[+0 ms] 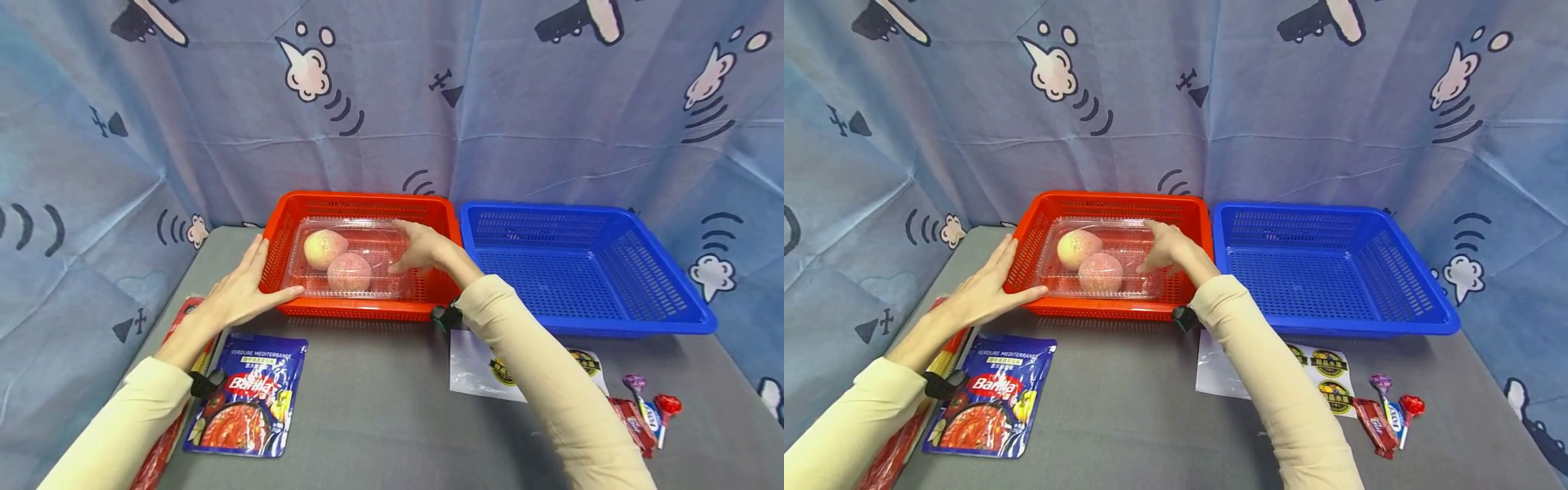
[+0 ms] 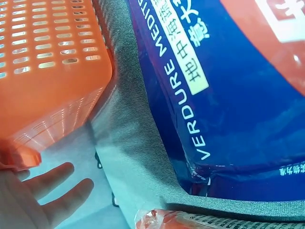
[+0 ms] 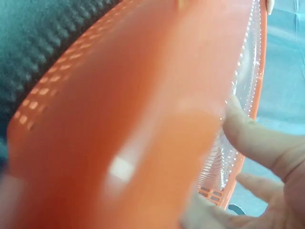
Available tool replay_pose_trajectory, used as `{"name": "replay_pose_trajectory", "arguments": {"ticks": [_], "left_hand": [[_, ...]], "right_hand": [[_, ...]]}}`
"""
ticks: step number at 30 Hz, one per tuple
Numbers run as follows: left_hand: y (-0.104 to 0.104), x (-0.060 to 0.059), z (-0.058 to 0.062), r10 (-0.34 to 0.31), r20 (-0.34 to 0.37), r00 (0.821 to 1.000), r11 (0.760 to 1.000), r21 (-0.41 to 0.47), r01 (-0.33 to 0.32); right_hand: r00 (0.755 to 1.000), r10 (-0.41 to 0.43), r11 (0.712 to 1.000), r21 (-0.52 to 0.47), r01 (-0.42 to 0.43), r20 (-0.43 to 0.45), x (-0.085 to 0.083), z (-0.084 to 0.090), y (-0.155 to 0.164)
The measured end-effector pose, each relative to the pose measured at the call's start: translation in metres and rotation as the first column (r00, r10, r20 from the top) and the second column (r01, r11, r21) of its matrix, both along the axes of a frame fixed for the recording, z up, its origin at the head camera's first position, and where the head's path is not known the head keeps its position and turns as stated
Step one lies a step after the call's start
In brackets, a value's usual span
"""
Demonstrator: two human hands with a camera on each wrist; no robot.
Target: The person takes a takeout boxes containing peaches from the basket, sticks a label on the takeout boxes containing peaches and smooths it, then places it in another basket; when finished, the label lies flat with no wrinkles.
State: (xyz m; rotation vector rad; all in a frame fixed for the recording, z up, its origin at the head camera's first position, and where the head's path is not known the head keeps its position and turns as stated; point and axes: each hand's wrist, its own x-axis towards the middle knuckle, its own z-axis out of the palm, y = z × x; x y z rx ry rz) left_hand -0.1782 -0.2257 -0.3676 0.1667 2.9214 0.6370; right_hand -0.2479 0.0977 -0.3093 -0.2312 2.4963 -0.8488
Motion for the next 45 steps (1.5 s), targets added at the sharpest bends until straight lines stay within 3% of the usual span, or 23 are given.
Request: {"name": "replay_pose_trajectory", "arguments": {"ticks": [3, 6, 16, 33, 37, 45], "left_hand": [[0.000, 0.000, 0.000, 0.001, 0.003, 1.000, 1.000, 0.001, -0.001], [0.000, 0.000, 0.000, 0.000, 0.001, 1.000, 1.000, 0.001, 0.000], [-0.001, 0.000, 0.000, -0.003, -0.011, 1.000, 1.000, 0.007, 0.003], [-0.001, -0.001, 0.000, -0.003, -0.010, 1.000, 1.000, 0.021, 0.003], [-0.001, -0.001, 0.000, -0.001, 0.000, 1.000, 1.000, 0.024, 0.001], [-0.002, -0.001, -0.002, 0.005, 0.009, 1.000, 1.000, 0.030, -0.006]], "right_hand": [[0.993, -0.054, 0.995, -0.075, 0.063, 0.108, -0.001, 0.000, 0.003], [0.984, -0.045, 0.993, -0.100, 0.064, 0.175, -0.002, 0.000, 0.006], [0.947, -0.105, 0.984, -0.103, 0.143, 0.305, -0.007, -0.003, 0.010], [0.941, -0.089, 0.991, -0.065, 0.116, 0.326, -0.005, 0.010, 0.005], [0.938, -0.098, 0.980, -0.134, 0.150, 0.334, -0.006, 0.011, 0.002], [0.928, -0.107, 0.913, -0.334, 0.234, 0.357, -0.004, 0.010, -0.010]]}}
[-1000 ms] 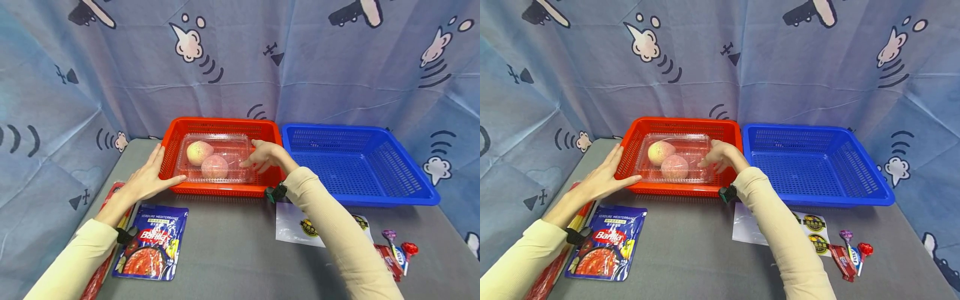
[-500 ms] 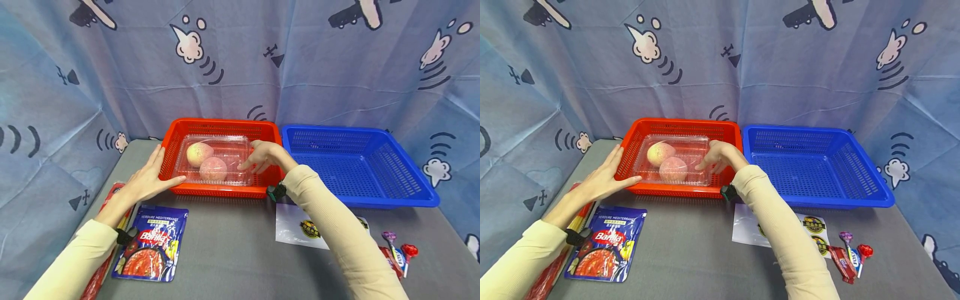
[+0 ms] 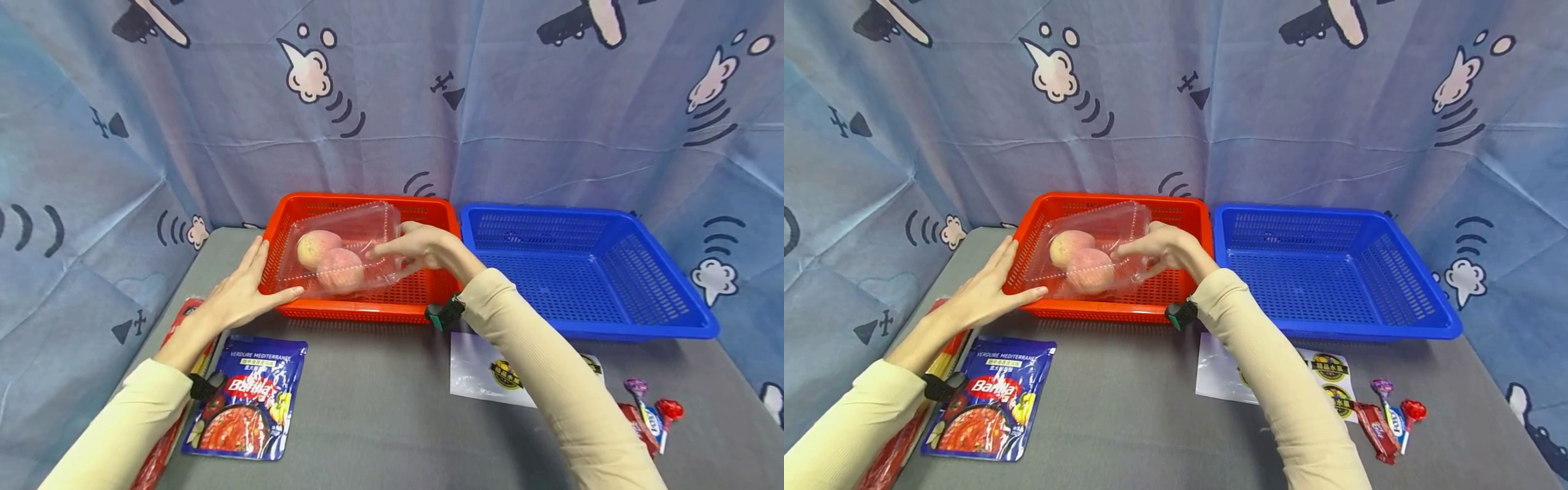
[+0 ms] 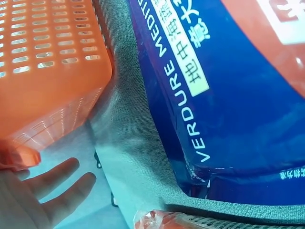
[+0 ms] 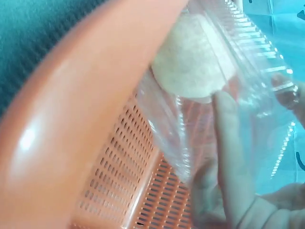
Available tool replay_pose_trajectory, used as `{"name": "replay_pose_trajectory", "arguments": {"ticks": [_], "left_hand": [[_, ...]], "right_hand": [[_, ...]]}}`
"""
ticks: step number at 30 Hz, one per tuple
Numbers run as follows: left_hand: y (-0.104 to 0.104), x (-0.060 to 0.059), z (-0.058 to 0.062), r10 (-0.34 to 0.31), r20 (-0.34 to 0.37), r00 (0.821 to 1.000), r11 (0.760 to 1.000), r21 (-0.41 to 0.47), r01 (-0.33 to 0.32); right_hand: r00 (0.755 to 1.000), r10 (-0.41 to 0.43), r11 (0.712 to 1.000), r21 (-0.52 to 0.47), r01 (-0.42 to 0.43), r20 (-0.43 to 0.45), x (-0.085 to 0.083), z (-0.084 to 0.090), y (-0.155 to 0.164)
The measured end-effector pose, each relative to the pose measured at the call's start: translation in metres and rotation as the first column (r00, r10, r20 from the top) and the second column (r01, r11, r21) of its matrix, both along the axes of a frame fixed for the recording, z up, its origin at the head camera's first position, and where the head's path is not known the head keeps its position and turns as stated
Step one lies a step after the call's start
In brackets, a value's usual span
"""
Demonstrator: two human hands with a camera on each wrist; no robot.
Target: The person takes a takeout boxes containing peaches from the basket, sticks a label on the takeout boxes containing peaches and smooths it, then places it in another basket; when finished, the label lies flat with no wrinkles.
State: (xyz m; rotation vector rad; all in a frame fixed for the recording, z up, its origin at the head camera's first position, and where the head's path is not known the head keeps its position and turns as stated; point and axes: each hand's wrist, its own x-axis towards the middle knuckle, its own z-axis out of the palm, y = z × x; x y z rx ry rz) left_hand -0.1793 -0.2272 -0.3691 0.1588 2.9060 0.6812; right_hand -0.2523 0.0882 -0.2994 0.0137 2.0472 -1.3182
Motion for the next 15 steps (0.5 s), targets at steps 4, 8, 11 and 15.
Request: {"name": "replay_pose_trajectory", "arguments": {"ticks": [4, 8, 11, 15], "left_hand": [[-0.001, 0.001, 0.001, 0.003, -0.001, 1.000, 1.000, 0.002, -0.003], [-0.001, 0.001, 0.001, -0.015, -0.003, 1.000, 1.000, 0.002, 0.015], [-0.001, 0.000, 0.001, -0.031, -0.004, 1.000, 1.000, 0.002, 0.031], [0.001, 0.001, 0.002, -0.019, -0.008, 1.000, 1.000, 0.003, 0.019]], "right_hand": [[0.999, -0.041, 0.995, -0.086, 0.040, -0.010, 0.003, -0.001, -0.002], [0.995, -0.089, 0.977, -0.191, 0.096, 0.042, 0.004, -0.007, -0.003], [0.989, -0.133, 0.956, -0.254, 0.147, 0.070, 0.006, -0.010, -0.006], [0.980, -0.192, 0.936, -0.288, 0.200, 0.058, 0.009, -0.011, -0.008]]}}
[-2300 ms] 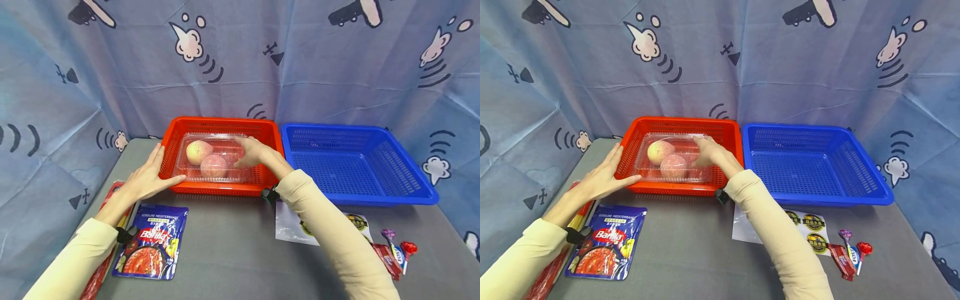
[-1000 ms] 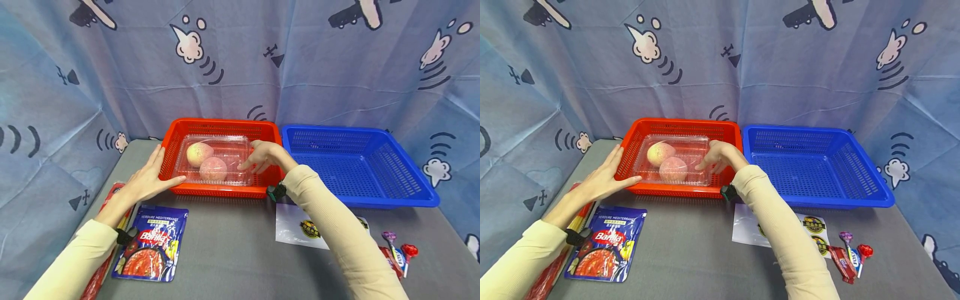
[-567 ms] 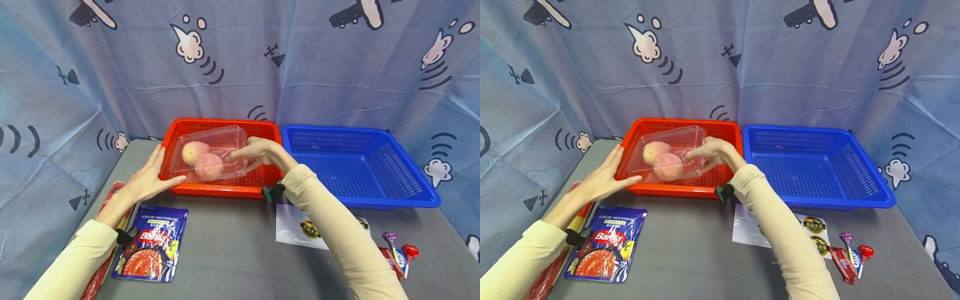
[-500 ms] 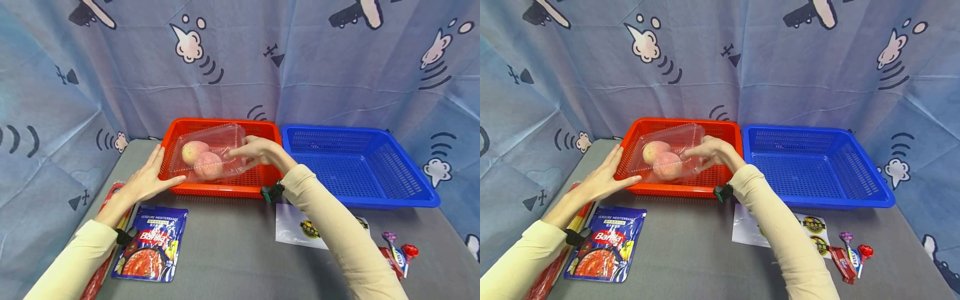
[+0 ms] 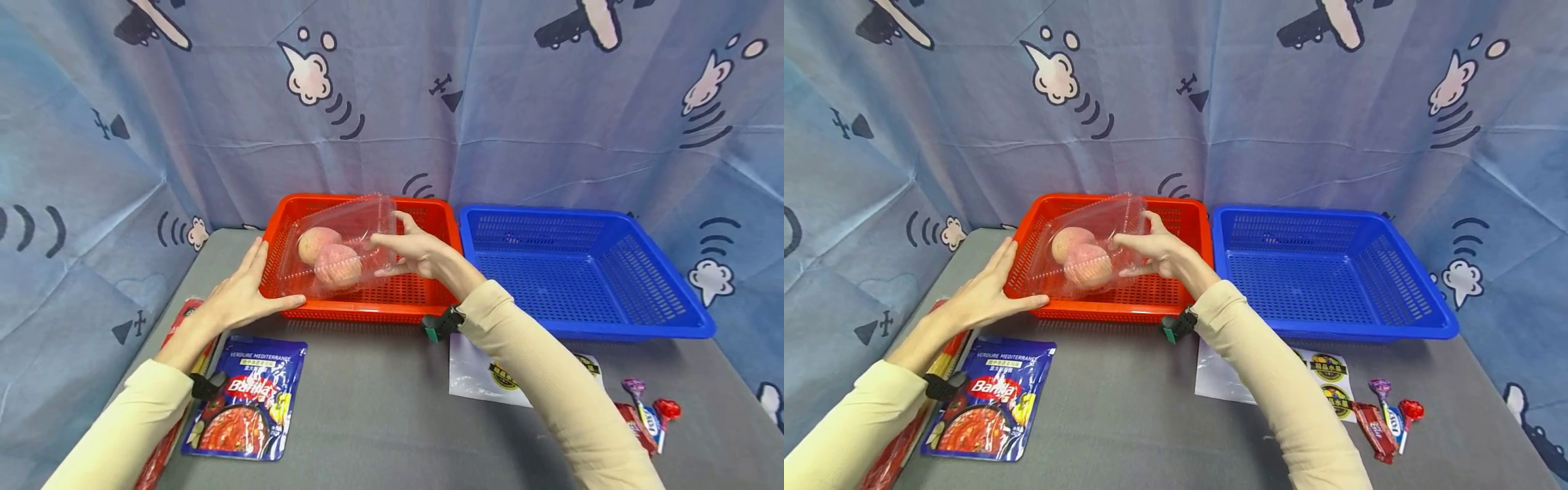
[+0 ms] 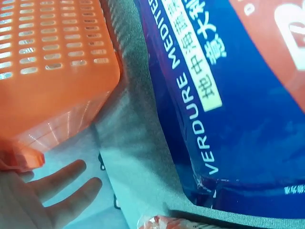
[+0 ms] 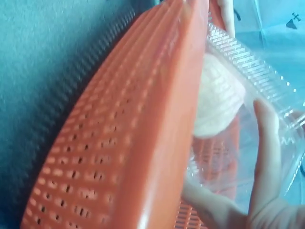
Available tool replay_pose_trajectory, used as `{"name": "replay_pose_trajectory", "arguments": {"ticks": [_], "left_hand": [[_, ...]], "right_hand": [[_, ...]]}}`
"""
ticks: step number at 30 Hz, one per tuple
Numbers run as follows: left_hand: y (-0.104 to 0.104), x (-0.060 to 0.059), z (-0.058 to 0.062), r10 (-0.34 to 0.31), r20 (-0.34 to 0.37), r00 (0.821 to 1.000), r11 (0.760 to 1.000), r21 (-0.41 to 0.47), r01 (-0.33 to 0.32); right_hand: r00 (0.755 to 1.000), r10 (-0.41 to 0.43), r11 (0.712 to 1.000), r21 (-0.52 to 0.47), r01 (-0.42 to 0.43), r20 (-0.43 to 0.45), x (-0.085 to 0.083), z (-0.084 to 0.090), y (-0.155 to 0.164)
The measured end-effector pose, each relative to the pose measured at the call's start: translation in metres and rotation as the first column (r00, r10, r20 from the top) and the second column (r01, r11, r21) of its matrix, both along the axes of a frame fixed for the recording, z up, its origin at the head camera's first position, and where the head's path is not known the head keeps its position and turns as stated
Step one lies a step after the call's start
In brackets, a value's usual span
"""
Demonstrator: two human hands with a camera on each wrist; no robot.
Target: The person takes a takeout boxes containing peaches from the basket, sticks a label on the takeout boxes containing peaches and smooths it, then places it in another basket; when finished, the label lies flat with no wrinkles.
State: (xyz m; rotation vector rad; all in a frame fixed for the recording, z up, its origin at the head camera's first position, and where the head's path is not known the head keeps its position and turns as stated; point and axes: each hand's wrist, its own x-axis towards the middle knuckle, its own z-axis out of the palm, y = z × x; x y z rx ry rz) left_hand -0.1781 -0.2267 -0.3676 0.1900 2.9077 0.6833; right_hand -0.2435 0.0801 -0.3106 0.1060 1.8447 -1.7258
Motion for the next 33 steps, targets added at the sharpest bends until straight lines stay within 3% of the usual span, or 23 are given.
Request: {"name": "replay_pose_trajectory", "arguments": {"ticks": [7, 21, 33], "left_hand": [[0.004, 0.000, 0.002, 0.034, 0.008, 0.999, 0.999, -0.002, -0.034], [0.001, 0.001, 0.001, 0.037, 0.003, 0.999, 0.999, -0.005, -0.037], [0.001, 0.001, -0.002, 0.025, 0.016, 1.000, 0.999, 0.019, -0.025]], "right_hand": [[0.998, -0.044, 0.999, -0.024, 0.043, -0.054, 0.013, 0.006, 0.007], [0.990, -0.094, 0.993, -0.084, 0.085, -0.105, 0.047, 0.018, 0.028], [0.977, -0.163, 0.982, -0.123, 0.146, -0.137, 0.071, 0.029, 0.065]]}}
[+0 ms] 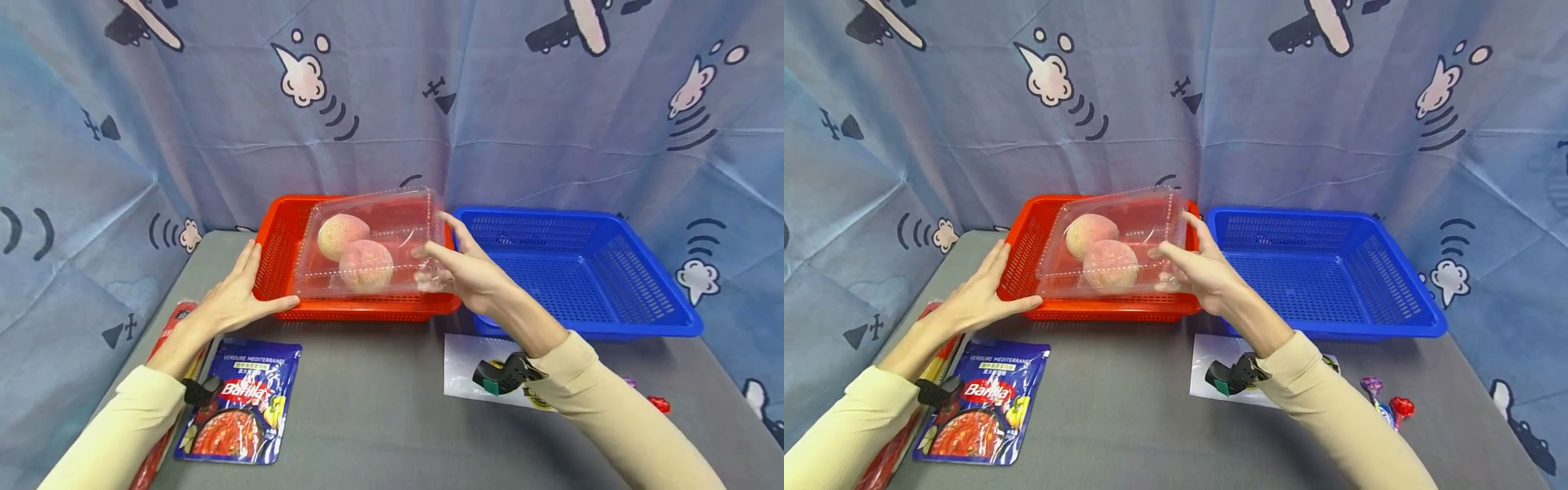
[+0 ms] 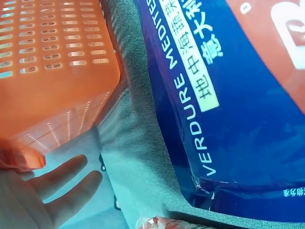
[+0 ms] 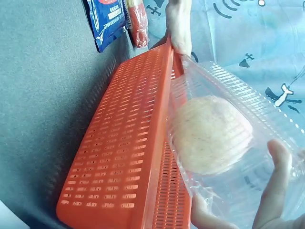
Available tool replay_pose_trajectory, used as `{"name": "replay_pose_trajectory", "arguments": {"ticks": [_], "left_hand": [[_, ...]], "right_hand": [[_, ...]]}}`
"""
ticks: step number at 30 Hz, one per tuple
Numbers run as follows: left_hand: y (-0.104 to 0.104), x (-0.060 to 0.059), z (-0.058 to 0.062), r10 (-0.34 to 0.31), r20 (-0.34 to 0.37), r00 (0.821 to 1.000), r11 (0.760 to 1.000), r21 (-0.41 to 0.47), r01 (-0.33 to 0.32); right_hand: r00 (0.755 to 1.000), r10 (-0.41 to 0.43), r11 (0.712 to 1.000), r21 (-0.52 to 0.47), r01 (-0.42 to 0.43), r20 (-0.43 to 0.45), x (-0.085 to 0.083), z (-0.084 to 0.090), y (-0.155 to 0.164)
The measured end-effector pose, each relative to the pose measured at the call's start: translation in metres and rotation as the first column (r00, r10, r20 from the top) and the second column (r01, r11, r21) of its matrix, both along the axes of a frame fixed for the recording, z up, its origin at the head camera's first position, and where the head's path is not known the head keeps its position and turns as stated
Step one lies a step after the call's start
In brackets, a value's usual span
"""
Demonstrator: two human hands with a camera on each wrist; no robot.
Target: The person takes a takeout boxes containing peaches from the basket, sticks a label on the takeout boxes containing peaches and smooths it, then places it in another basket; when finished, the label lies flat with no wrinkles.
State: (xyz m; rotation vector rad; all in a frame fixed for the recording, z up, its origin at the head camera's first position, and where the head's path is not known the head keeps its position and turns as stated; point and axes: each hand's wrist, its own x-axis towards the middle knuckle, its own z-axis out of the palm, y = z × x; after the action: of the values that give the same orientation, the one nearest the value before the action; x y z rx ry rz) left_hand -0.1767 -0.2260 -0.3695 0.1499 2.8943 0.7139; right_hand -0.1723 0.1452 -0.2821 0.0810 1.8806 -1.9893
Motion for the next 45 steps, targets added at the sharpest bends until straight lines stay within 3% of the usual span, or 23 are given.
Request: {"name": "replay_pose_trajectory", "arguments": {"ticks": [6, 14, 28, 38, 41, 45], "left_hand": [[0.000, 0.001, -0.001, 0.001, -0.002, 1.000, 1.000, 0.007, -0.001], [0.000, 0.002, -0.003, 0.003, -0.030, 1.000, 1.000, 0.021, -0.002], [0.001, 0.003, -0.003, -0.015, -0.044, 0.999, 1.000, -0.014, 0.014], [0.002, 0.003, -0.002, 0.004, -0.048, 0.999, 1.000, -0.015, -0.005], [0.002, 0.004, -0.001, 0.010, -0.052, 0.999, 1.000, -0.007, -0.011], [0.003, 0.004, -0.001, 0.013, -0.054, 0.998, 1.000, -0.002, -0.013]], "right_hand": [[0.999, -0.024, 0.998, -0.054, 0.026, 0.043, 0.016, 0.008, 0.018], [0.999, 0.038, 0.988, -0.150, -0.034, 0.023, 0.052, 0.009, 0.036], [0.991, 0.128, 0.980, -0.158, -0.119, 0.049, 0.115, -0.028, 0.054], [0.978, 0.194, 0.961, -0.215, -0.174, 0.075, 0.136, -0.057, 0.058], [0.973, 0.203, 0.967, -0.176, -0.182, 0.108, 0.141, -0.066, 0.057], [0.975, 0.149, 0.986, -0.098, -0.134, 0.166, 0.147, -0.080, 0.053]]}}
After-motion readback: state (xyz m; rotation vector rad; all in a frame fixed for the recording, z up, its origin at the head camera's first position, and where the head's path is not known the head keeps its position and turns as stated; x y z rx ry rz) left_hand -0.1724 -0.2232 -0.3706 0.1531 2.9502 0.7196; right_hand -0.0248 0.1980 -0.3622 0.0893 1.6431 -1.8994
